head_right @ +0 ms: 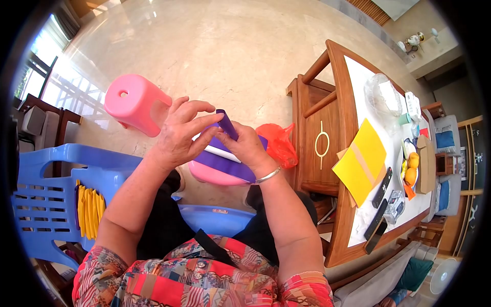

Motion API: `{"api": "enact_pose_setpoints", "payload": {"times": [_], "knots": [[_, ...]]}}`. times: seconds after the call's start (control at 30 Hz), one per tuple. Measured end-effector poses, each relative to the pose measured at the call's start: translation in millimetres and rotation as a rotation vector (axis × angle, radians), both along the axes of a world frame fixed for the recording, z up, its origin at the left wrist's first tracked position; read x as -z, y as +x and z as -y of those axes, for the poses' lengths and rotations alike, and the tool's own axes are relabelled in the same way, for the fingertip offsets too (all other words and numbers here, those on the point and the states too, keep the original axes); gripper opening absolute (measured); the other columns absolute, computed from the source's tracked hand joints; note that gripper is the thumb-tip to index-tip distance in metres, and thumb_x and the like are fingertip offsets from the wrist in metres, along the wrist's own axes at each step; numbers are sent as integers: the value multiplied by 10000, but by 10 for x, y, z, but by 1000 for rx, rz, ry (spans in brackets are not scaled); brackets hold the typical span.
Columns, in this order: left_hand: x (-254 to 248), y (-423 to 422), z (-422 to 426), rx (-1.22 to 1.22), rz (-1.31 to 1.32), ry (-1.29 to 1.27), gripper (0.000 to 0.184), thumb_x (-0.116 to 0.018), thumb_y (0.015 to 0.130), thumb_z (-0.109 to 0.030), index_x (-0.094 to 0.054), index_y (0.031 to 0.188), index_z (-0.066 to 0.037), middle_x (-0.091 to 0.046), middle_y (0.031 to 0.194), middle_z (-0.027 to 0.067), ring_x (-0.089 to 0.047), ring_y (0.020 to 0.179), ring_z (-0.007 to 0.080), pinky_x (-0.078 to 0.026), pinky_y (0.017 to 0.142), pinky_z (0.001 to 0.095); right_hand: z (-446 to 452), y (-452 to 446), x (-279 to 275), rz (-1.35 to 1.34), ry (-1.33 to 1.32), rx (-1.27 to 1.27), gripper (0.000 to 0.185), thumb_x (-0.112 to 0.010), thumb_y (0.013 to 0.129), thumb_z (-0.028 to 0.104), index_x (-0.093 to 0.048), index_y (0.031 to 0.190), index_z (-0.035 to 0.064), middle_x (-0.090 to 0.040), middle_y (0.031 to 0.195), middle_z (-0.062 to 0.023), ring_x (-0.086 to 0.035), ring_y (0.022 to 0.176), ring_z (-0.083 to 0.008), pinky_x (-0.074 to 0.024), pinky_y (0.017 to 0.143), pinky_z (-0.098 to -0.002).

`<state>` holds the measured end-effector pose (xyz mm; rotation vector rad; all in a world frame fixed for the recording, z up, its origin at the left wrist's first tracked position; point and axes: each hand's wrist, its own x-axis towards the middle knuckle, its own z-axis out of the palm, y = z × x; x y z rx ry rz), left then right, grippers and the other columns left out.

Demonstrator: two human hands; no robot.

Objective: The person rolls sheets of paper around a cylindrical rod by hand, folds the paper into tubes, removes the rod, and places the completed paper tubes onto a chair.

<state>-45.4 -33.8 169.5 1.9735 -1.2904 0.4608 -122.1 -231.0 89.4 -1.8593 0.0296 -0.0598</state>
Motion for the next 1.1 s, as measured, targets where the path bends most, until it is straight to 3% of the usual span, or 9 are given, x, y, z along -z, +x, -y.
{"api": "enact_pose_setpoints", "payload": {"times": [0.23, 0.53, 0.63, 0.73, 0.83, 0.9, 0.93, 1.03, 1.1], "knots": [[28, -19, -12, -18, -66, 60, 272, -829, 836, -181, -743, 1082, -103, -720, 1044, 63, -697, 993, 245, -427, 1079, 571, 32, 8, 13, -76, -124, -68, 336, -739, 984, 281, -708, 1233, 59, -752, 948, -129, -701, 827, -192, -544, 775, -343], [181, 15, 33, -83, -204, 32, 107, -811, 868, -176, -751, 893, -90, -737, 825, 36, -711, 818, 228, -419, 1089, 578, -44, 6, -36, -75, -170, -66, 310, -728, 982, 275, -708, 1208, 64, -750, 958, -163, -725, 849, -287, -547, 778, -381], [218, 13, 43, -97, -248, 37, 76, -792, 876, -156, -748, 873, -95, -738, 815, 30, -706, 803, 218, -418, 1089, 569, -35, 20, 36, -76, -153, -69, 306, -728, 978, 267, -705, 1202, 60, -750, 963, -172, -729, 863, -302, -547, 786, -393], [286, 54, 37, -105, -262, -35, 70, -756, 895, -179, -738, 863, -119, -734, 827, 24, -704, 807, 215, -369, 1096, 624, -42, 41, 127, -18, -102, -44, 293, -726, 972, 261, -712, 1184, 58, -749, 947, -175, -728, 855, -301, -546, 787, -391], [243, 184, -54, -240, -175, -108, 66, -783, 871, -114, -752, 860, -57, -734, 807, 51, -703, 795, 176, -478, 1022, 486, 65, 53, 199, -101, -176, -73, 285, -715, 967, 270, -722, 1145, 47, -747, 935, -188, -721, 845, -328, -546, 776, -399], [244, 346, -178, -402, -341, -182, 78, -785, 887, -95, -762, 884, -21, -739, 816, 54, -690, 800, 152, -539, 881, 337, 187, 87, 279, -150, -281, -56, 285, -707, 965, 281, -725, 1114, 38, -743, 917, -195, -711, 830, -348, -548, 765, -402], [466, 522, -276, -370, -459, -354, 166, -790, 899, -179, -776, 991, -41, -753, 844, 64, -705, 773, 167, -542, 719, 270, 252, 91, 312, -174, -334, -48, 287, -703, 964, 286, -727, 1099, 34, -741, 907, -198, -705, 822, -359, -550, 759, -404], [530, 822, -537, -326, -831, -650, 220, -779, 934, -199, -763, 1003, 10, -746, 846, 73, -703, 785, 141, -538, 715, 263, 453, 90, 343, -140, -557, 155, 302, -695, 957, 298, -721, 1063, 16, -728, 880, -213, -678, 795, -400, -555, 746, -411], [536, 908, -620, -413, -970, -716, 204, -744, 954, -198, -748, 945, 5, -727, 824, 52, -700, 762, 145, -537, 691, 261, 538, 129, 351, -203, -375, 222, 244, -723, 948, 253, -724, 1037, 25, -728, 815, -137, -697, 749, -259, -557, 721, -345]]}}
